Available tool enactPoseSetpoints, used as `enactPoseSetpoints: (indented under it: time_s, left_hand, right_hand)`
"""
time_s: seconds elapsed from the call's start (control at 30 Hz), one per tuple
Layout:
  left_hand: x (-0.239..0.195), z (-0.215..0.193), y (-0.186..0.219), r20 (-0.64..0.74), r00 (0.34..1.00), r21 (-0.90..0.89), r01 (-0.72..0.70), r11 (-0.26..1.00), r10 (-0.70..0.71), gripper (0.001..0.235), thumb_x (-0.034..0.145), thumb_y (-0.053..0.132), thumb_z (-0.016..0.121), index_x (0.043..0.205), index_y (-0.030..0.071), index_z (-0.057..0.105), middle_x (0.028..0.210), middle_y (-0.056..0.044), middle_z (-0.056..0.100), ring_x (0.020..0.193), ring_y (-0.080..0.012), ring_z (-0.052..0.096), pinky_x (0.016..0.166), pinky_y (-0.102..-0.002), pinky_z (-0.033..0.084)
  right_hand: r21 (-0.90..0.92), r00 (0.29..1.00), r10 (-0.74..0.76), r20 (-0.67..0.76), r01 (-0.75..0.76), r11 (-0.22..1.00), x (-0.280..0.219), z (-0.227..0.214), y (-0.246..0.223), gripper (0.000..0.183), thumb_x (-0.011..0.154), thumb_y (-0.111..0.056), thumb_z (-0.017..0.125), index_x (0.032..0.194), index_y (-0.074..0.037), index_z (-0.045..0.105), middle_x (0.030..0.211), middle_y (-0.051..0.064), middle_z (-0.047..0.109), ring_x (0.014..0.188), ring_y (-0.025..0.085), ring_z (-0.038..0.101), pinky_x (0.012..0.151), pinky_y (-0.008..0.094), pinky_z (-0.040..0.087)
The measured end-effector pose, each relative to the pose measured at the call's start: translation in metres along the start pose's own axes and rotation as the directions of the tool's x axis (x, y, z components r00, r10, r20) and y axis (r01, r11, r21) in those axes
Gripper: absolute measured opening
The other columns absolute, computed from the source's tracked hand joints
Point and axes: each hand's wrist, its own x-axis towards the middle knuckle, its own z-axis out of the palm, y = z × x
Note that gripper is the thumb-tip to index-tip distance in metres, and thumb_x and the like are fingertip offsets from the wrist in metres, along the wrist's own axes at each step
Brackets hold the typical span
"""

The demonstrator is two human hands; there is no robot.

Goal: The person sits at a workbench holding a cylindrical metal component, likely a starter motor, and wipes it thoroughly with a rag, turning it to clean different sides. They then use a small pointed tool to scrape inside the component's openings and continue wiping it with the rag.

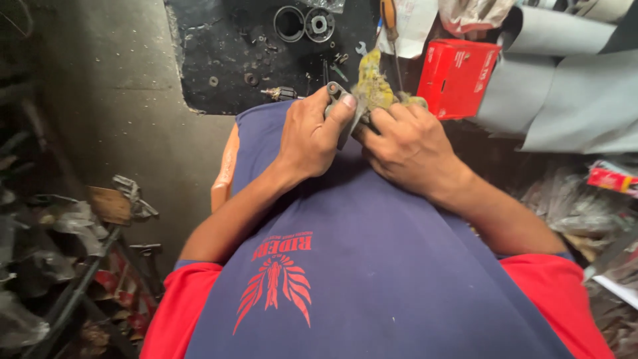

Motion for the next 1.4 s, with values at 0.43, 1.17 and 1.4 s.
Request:
enactPoseSetpoints:
  time_s: [0.43, 1.17, 1.4]
  left_hand:
    - [-0.003, 0.006, -0.030, 0.154, 0.982, -0.262, -0.066, 0.963, 0.109, 0.040, 0.103, 0.035, 0.046, 0.090, 0.001, 0.062, 0.068, -0.004, 0.056, 0.063, -0.0122, 0.051, 0.059, -0.032, 0.041]
    - [-0.010, 0.020, -0.015, -0.248, 0.800, -0.191, -0.593, 0.782, 0.546, 0.074, 0.096, 0.065, 0.047, 0.112, -0.005, 0.065, 0.096, -0.014, 0.071, 0.078, -0.0204, 0.072, 0.071, -0.029, 0.057]
    - [-0.036, 0.022, -0.010, -0.224, 0.923, -0.426, -0.382, 0.820, 0.313, 0.082, 0.096, 0.073, 0.046, 0.115, -0.005, 0.064, 0.090, -0.011, 0.071, 0.082, -0.0165, 0.069, 0.075, -0.027, 0.054]
  right_hand:
    - [0.223, 0.997, -0.068, -0.020, 0.071, 0.972, -0.021, 0.009, -0.010, 0.023, 0.083, -0.021, 0.074, 0.102, -0.009, 0.072, 0.078, 0.003, 0.056, 0.074, 0.021, 0.060, 0.068, 0.037, 0.047]
    - [0.879, 0.937, 0.166, 0.307, -0.213, -0.426, -0.069, 0.055, -0.034, 0.059, 0.097, -0.009, 0.057, 0.153, 0.008, 0.051, 0.125, 0.023, 0.066, 0.108, 0.024, 0.066, 0.096, 0.034, 0.054]
    - [0.730, 0.822, 0.532, 0.202, 0.236, -0.642, -0.085, 0.008, -0.019, 0.065, 0.090, -0.022, 0.065, 0.145, 0.009, 0.051, 0.129, 0.024, 0.065, 0.107, 0.036, 0.071, 0.099, 0.049, 0.057]
